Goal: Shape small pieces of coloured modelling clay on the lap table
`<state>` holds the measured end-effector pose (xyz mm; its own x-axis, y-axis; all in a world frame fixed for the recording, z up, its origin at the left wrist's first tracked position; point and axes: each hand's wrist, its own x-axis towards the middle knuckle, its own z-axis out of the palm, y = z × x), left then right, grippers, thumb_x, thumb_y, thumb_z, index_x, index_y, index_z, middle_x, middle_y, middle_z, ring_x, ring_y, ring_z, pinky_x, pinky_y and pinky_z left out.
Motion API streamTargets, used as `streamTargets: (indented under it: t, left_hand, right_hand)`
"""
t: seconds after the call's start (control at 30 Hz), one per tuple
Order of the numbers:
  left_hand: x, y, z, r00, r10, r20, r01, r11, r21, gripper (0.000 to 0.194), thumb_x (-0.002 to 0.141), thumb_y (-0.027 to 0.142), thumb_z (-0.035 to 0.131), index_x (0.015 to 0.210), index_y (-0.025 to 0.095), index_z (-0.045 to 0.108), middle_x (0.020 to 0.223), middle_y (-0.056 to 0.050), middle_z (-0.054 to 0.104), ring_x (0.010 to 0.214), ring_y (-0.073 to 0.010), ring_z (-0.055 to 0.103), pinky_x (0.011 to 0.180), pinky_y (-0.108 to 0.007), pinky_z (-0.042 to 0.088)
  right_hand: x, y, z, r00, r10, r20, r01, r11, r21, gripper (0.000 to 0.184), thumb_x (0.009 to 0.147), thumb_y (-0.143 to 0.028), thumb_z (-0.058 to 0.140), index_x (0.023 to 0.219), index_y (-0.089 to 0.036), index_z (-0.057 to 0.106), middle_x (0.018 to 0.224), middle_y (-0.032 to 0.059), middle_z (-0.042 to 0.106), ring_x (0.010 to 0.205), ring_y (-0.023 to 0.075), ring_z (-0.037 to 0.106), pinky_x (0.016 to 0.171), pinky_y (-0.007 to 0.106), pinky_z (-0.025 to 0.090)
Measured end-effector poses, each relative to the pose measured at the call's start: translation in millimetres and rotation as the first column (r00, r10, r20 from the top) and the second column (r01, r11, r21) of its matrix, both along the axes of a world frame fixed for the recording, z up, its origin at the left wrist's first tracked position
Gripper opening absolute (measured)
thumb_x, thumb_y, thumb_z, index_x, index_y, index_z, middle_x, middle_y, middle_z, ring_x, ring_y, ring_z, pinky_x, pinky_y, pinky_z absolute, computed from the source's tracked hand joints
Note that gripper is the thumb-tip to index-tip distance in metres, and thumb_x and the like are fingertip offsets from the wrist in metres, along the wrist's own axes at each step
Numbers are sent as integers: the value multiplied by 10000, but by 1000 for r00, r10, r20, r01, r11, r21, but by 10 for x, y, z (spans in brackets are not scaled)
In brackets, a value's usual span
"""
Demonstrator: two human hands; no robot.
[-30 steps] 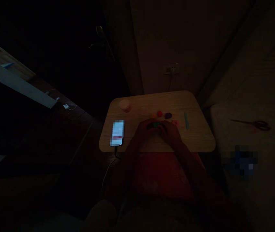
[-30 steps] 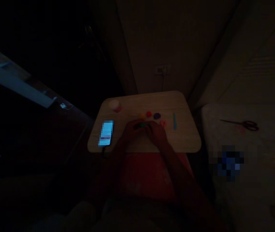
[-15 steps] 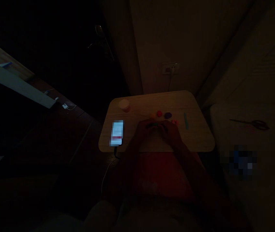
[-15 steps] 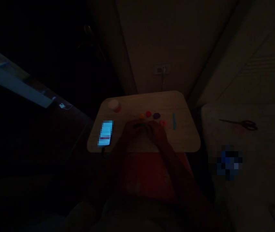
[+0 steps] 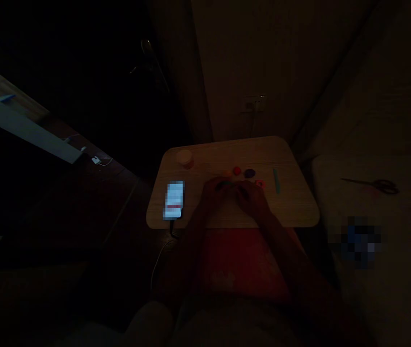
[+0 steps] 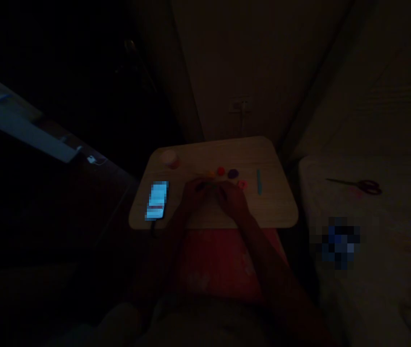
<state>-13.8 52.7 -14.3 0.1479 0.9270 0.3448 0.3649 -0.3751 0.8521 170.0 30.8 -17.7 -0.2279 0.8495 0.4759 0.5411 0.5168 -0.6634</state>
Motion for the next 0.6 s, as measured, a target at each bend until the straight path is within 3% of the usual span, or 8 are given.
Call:
streamTargets:
  t: [0.23, 0.43, 0.5, 0.6]
  left_hand:
    - [-45, 47, 24, 999, -34, -1, 34, 994, 107, 278, 923, 202, 574, 1155, 210, 726, 1107, -93, 719, 1044, -218, 664, 965, -374, 519]
    - [-16, 18, -5, 996, 82, 18, -83, 996, 26, 255, 851, 220, 686, 1103, 192, 705, 1072, -82, 734, 981, -210, 682, 889, -337, 541]
    - [-33, -20, 75, 992, 125, -33, -124, 992, 32, 197, 847, 191, 681, 1040, 191, 714, 1005, -67, 737, 913, -195, 680, 841, -320, 543]
    - [-186, -33, 340, 972, 191, -139, -173, 976, 133, 147, 854, 160, 664, 979, 201, 729, 971, -56, 725, 871, -180, 663, 806, -310, 537]
  right_hand:
    - [0, -18, 31, 997, -54, -61, 54, 998, -12, 239, 950, -272, 515, 1100, -205, 690, 1023, 103, 751, 877, 232, 693, 828, 359, 526]
    - [-3, -27, 52, 994, -100, -41, 101, 995, 0, 239, 963, -291, 508, 1084, -202, 693, 988, 108, 757, 880, 236, 695, 824, 349, 513]
    - [-4, -27, 48, 993, -110, -38, 110, 994, 1, 238, 966, -287, 504, 1088, -206, 692, 993, 108, 758, 883, 237, 695, 832, 355, 510]
    - [-4, -26, 45, 994, -104, -38, 104, 995, 6, 229, 965, -275, 499, 1074, -212, 691, 1003, 102, 758, 883, 237, 695, 845, 364, 505]
